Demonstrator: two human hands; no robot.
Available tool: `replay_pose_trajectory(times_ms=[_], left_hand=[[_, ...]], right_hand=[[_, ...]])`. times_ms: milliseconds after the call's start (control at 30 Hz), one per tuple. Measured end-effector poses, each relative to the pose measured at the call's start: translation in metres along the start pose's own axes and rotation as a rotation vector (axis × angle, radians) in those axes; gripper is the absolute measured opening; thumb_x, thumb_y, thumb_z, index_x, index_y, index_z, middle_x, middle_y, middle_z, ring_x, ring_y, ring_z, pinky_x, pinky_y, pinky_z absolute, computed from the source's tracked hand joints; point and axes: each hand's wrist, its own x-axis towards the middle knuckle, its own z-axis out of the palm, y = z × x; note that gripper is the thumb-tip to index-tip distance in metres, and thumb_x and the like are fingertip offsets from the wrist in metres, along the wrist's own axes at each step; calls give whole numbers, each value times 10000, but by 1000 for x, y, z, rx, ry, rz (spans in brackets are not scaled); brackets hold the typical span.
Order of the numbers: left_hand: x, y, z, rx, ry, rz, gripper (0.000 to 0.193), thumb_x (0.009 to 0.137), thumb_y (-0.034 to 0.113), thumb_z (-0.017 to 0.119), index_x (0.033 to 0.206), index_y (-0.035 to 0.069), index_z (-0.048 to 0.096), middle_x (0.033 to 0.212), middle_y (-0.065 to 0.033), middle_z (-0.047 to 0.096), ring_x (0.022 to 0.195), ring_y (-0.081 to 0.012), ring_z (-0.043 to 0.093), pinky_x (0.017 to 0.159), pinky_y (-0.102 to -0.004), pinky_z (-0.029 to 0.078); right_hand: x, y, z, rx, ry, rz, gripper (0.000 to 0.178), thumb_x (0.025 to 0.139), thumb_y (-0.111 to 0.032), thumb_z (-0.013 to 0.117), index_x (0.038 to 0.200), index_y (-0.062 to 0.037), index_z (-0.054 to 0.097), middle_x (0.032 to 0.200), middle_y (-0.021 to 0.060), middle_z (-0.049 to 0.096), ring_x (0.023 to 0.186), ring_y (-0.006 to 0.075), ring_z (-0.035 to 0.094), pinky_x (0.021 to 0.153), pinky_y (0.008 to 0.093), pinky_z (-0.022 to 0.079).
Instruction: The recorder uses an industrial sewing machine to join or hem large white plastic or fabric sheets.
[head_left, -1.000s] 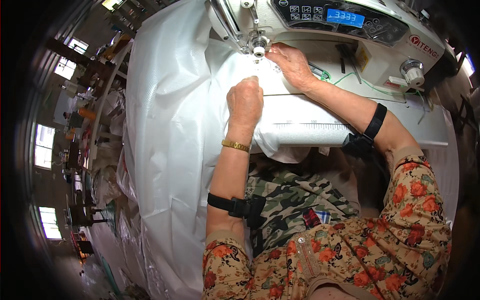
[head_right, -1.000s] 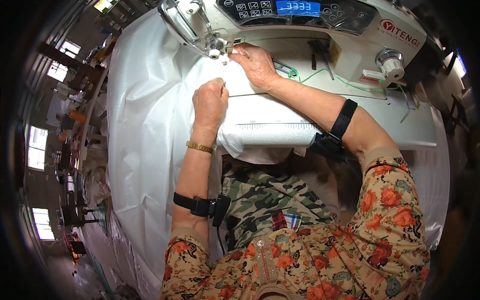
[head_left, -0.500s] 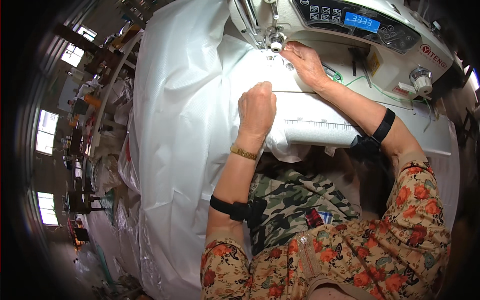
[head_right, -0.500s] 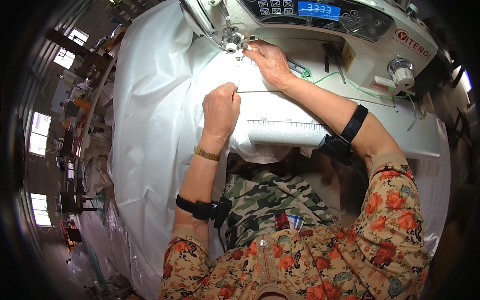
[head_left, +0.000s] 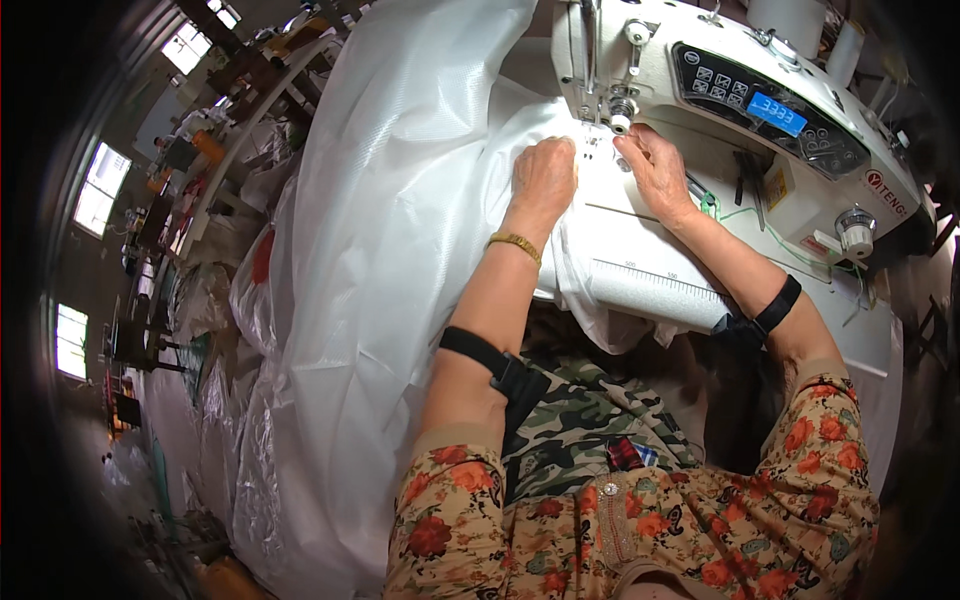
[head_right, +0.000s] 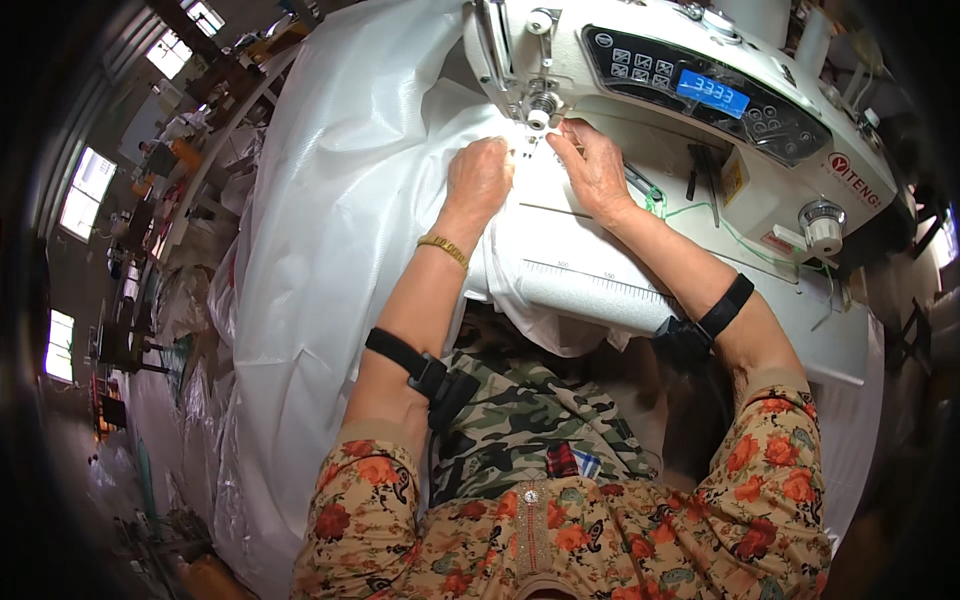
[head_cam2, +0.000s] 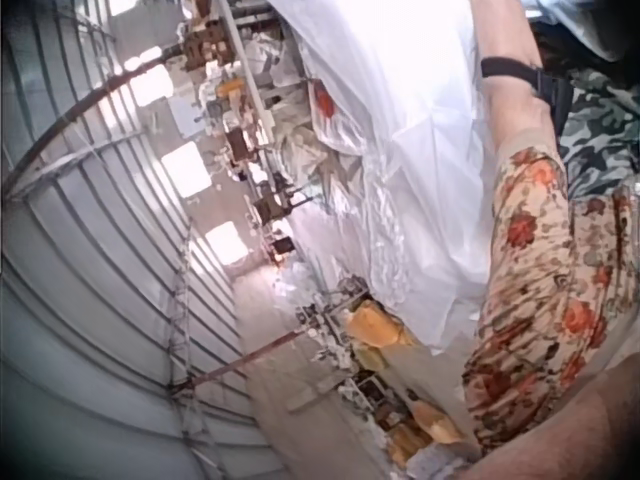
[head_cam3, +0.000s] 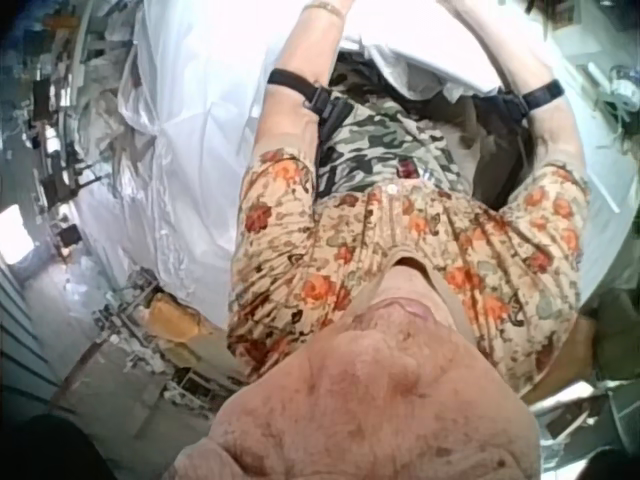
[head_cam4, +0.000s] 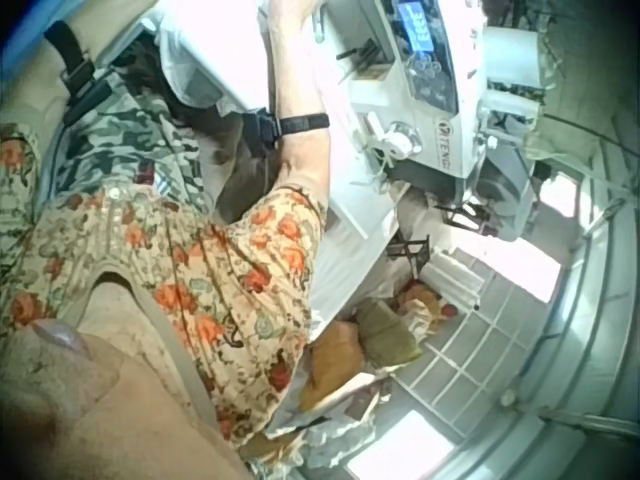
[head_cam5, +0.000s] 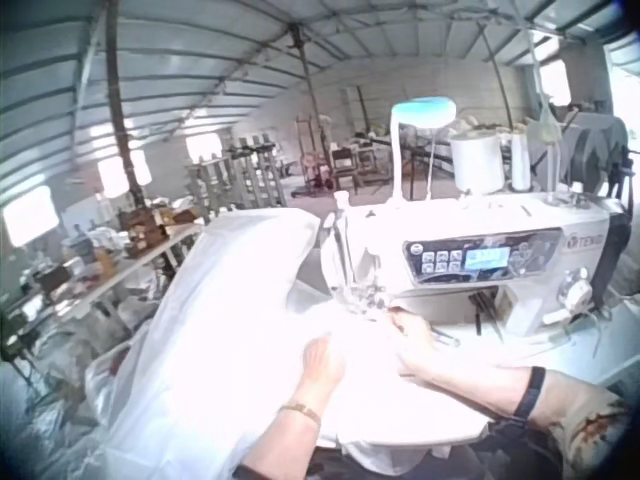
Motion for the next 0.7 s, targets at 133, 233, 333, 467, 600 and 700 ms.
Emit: replay_pose_trajectory(times_ms=[133, 233, 333, 467, 600, 700], left_hand=[[4, -20, 5, 46, 82, -26, 133, 821, 100, 566, 739, 1, 597, 786, -224, 648, 763, -412, 637, 709, -497, 502], [-5, -35, 5, 66, 127, -70, 164, 845, 128, 543, 765, 13, 628, 789, -225, 650, 766, -416, 636, 715, -500, 502], [-10, -29, -1, 133, 73, -146, 138, 858, 85, 540, 799, 8, 639, 814, -192, 671, 806, -368, 664, 748, -460, 522], [-28, -32, -19, 141, 130, -116, 137, 869, 79, 523, 794, 5, 610, 785, -208, 654, 759, -390, 646, 710, -476, 508], [-39, -14, -26, 53, 124, -81, 146, 886, 91, 517, 783, 5, 572, 770, -204, 641, 736, -392, 634, 690, -482, 496], [-45, -7, -30, 63, 102, -45, 145, 893, 102, 529, 781, 12, 548, 756, -187, 630, 715, -381, 630, 668, -470, 496]], right_hand=[[-10, -2, -4, -262, 97, -215, 323, 839, -229, 699, 1025, 25, 623, 959, 172, 673, 922, 325, 623, 870, 401, 455], [-24, 1, -17, -625, 122, -417, 343, 787, -241, 737, 1025, -25, 616, 1045, 145, 619, 1024, 328, 544, 915, 443, 385], [-37, 10, -40, -880, 149, -388, 365, 789, -301, 737, 1040, -59, 628, 1113, 126, 575, 1083, 305, 502, 928, 462, 360], [-46, 2, -51, -991, 57, -124, 341, 830, -316, 697, 1048, -58, 646, 1059, 127, 585, 1025, 294, 533, 887, 457, 389], [-57, 3, -46, -913, -80, -219, 223, 867, -243, 645, 969, -45, 640, 940, 113, 570, 959, 280, 554, 823, 435, 425], [-54, -4, -31, -978, -157, -383, 152, 876, -126, 555, 880, 10, 622, 887, 168, 626, 881, 296, 616, 756, 398, 487]])
